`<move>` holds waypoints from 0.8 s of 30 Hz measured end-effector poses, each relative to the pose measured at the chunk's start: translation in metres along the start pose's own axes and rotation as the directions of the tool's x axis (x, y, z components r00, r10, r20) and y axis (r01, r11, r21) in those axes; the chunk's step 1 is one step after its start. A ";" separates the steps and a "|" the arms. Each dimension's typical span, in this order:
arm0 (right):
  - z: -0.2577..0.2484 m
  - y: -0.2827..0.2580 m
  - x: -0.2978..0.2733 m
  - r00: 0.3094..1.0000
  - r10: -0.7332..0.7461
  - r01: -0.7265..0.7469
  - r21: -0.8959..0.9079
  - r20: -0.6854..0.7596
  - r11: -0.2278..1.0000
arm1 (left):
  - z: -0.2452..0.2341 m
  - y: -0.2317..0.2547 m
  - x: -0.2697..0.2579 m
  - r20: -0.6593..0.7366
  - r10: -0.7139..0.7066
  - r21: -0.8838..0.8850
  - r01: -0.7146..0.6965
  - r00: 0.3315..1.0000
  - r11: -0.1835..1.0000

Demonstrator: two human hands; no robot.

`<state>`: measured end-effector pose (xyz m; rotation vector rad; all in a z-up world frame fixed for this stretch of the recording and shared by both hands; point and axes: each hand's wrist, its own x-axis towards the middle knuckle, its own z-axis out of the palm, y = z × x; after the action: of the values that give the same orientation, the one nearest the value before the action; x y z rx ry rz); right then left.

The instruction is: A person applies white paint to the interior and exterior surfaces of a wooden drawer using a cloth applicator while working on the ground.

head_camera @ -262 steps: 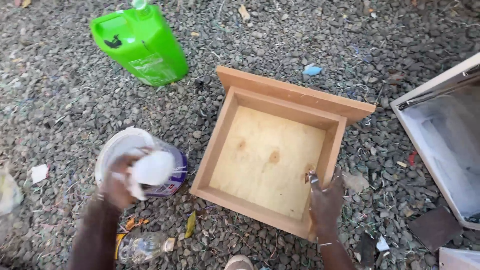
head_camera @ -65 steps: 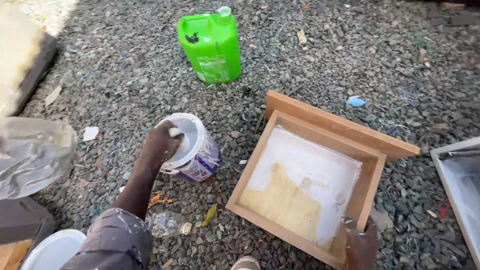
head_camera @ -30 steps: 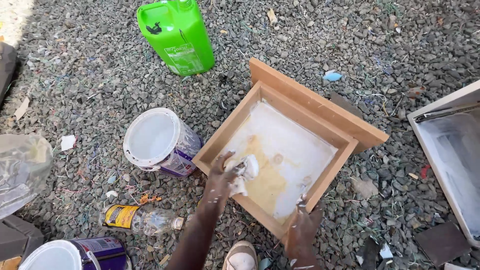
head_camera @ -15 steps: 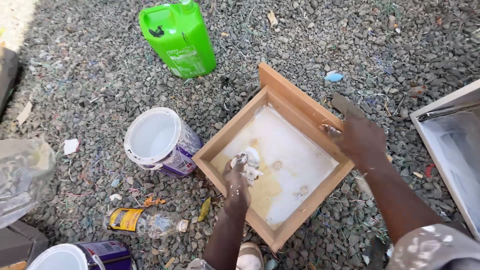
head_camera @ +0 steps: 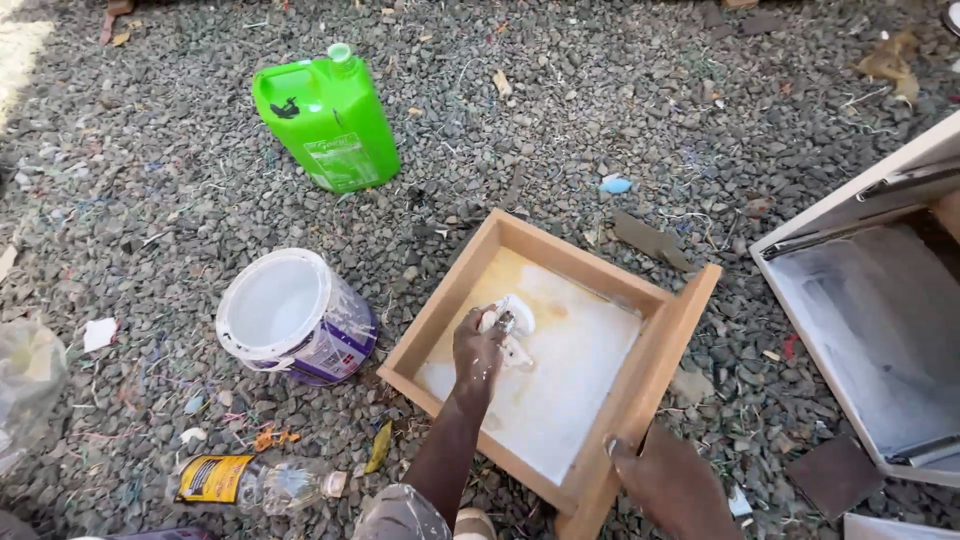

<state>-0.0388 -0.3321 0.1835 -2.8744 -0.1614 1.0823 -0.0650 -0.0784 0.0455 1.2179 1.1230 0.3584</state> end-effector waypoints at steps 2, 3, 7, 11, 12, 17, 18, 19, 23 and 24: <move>-0.051 -0.023 -0.033 0.955 -0.074 0.116 0.130 -0.288 0.985 | 0.007 0.026 -0.016 0.024 0.068 0.142 -0.071 0.997 0.987; -0.067 -0.034 -0.031 0.956 -0.063 0.105 0.133 -0.287 0.985 | 0.023 0.019 -0.003 0.033 0.064 0.146 -0.068 0.997 0.987; -0.089 -0.054 0.028 0.649 -0.342 0.436 -0.037 -0.680 0.899 | 0.079 -0.012 0.002 0.179 0.375 0.338 -0.415 0.909 0.845; -0.085 -0.053 0.087 0.546 -0.408 0.486 -0.120 -0.732 0.865 | 0.123 -0.026 0.009 0.497 0.681 0.525 -0.811 0.537 0.257; -0.082 -0.057 0.086 0.553 -0.393 0.476 -0.109 -0.735 0.873 | 0.114 -0.039 0.032 0.512 0.675 0.518 -0.818 0.532 0.252; -0.090 -0.061 0.093 0.572 -0.307 0.352 -0.111 -0.761 0.929 | 0.061 -0.002 0.119 0.380 0.770 0.778 -0.628 0.513 0.034; -0.091 -0.059 0.101 0.572 -0.308 0.358 -0.106 -0.760 0.928 | 0.072 -0.016 0.129 0.380 0.770 0.782 -0.623 0.512 0.028; -0.091 -0.058 0.107 0.590 -0.320 0.304 -0.163 -0.741 0.939 | 0.080 -0.030 0.138 0.394 0.785 0.776 -0.631 0.478 -0.005; -0.081 -0.051 0.121 0.571 -0.470 0.285 -0.375 -0.673 0.882 | 0.128 0.063 -0.033 0.342 -0.154 -0.145 0.214 0.927 0.966; -0.084 -0.053 0.120 0.572 -0.468 0.277 -0.378 -0.674 0.883 | 0.139 0.057 -0.036 0.349 -0.155 -0.146 0.217 0.924 0.965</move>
<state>0.1026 -0.2670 0.1737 -2.9790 -0.8426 -0.2732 0.0520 -0.1614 0.1030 0.9568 0.8803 0.0984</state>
